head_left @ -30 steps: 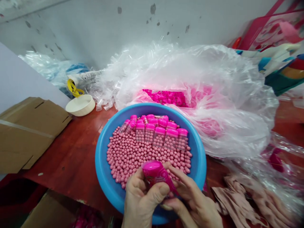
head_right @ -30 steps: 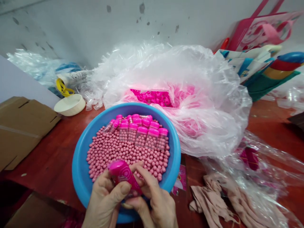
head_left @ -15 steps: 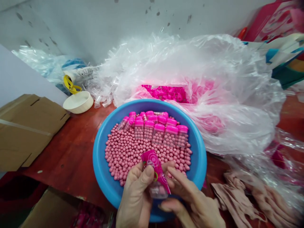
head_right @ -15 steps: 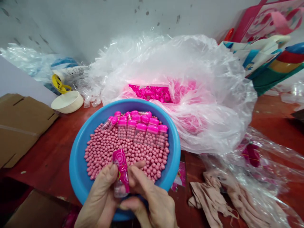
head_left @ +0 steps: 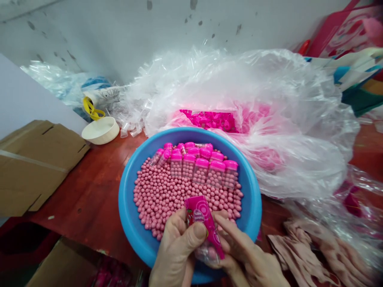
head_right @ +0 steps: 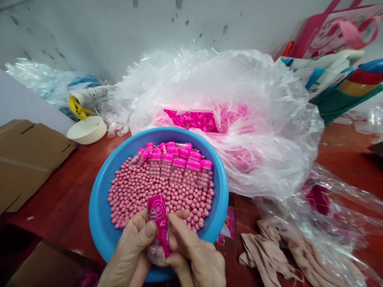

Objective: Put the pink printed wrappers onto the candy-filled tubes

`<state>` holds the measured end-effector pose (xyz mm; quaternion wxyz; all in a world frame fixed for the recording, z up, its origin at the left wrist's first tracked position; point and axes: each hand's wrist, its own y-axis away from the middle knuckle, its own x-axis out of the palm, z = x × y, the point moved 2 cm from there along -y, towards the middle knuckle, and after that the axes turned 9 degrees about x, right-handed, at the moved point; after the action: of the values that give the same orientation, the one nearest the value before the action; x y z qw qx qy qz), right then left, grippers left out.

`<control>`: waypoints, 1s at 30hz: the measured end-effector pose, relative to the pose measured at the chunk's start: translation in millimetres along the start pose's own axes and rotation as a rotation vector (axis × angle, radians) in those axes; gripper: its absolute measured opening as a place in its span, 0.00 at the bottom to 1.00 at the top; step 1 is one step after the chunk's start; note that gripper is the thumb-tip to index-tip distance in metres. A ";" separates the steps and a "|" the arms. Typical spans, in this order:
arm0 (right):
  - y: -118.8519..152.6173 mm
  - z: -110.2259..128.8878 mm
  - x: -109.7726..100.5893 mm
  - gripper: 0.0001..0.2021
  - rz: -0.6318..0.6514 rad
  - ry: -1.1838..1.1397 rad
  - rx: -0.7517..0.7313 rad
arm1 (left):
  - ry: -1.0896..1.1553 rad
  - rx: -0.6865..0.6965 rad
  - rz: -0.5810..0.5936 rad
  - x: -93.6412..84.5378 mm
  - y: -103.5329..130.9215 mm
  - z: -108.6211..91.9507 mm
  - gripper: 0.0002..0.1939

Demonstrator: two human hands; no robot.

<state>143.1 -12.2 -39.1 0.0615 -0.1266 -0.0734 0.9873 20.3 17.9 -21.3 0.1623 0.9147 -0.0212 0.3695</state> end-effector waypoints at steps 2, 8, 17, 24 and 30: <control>0.1 0.4 0.6 0.21 -0.010 0.002 0.006 | -0.011 -0.004 -0.008 1.2 0.5 -0.6 0.22; -6.0 4.4 -0.1 0.24 0.034 0.023 -0.047 | -0.043 0.112 -0.183 4.1 5.9 -7.0 0.20; -13.5 6.1 6.2 0.29 0.103 0.216 -0.260 | -0.456 0.611 -0.281 4.0 16.8 -19.8 0.09; -20.0 25.4 12.7 0.11 0.041 0.211 -0.461 | -0.568 0.719 -0.125 -0.7 26.9 -29.8 0.07; -23.1 35.8 23.5 0.12 0.108 0.228 -0.461 | -0.543 0.730 -0.111 -14.7 30.0 -36.0 0.08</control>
<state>113.7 9.2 -6.7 -0.0140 -0.2514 -0.2820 0.9258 -19.2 -0.5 1.4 -0.1624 0.9755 0.1175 0.0906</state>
